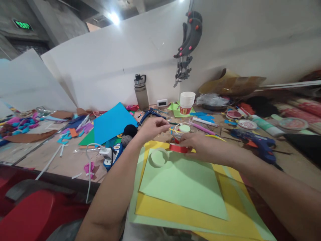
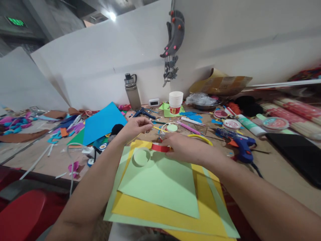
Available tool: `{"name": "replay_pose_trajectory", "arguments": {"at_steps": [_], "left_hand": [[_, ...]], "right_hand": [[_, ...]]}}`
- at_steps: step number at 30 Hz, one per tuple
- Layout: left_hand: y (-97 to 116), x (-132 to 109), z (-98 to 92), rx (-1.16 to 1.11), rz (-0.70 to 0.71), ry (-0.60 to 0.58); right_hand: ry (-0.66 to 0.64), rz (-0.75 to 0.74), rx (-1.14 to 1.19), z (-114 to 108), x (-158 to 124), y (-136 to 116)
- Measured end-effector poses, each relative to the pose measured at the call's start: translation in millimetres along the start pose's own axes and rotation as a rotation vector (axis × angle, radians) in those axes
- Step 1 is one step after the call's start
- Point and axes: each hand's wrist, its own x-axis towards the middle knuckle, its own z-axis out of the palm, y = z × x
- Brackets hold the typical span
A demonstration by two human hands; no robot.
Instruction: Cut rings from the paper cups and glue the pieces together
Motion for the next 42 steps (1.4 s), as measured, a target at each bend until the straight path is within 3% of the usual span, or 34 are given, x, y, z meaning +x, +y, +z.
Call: {"name": "replay_pose_trajectory", "arguments": {"at_steps": [6,10,18,26,30,32,35,39,42], "left_hand": [[6,-3,5.6,-0.118,0.041,-0.138],[3,-4,8.2,-0.175,-0.014,-0.267],[-10,3,10.2,-0.397,0.046,-0.108],[-11,1,7.6,-0.38,-0.036,-0.125],[-16,6,2.6,-0.469,-0.059,0.079],[-19,9,-1.1,-0.56,-0.059,0.228],[-22,13,-5.8,-0.641,-0.068,0.373],[-21,13,-6.9,-0.655,-0.083,0.433],[-18,12,-5.3,-0.664,-0.068,0.423]], "right_hand": [[0.132,0.143,0.085,-16,-2,-4],[0.19,0.171,0.242,-18,-1,0],[0.357,0.161,0.811,-12,11,16],[0.486,0.232,0.688,-6,13,15],[0.685,0.326,0.357,-10,9,0],[0.609,0.316,0.223,-11,5,-15],[0.289,0.188,0.072,1,-5,-42],[0.096,0.207,-0.135,45,-18,-67],[0.04,0.157,-0.218,78,-22,-67]]}}
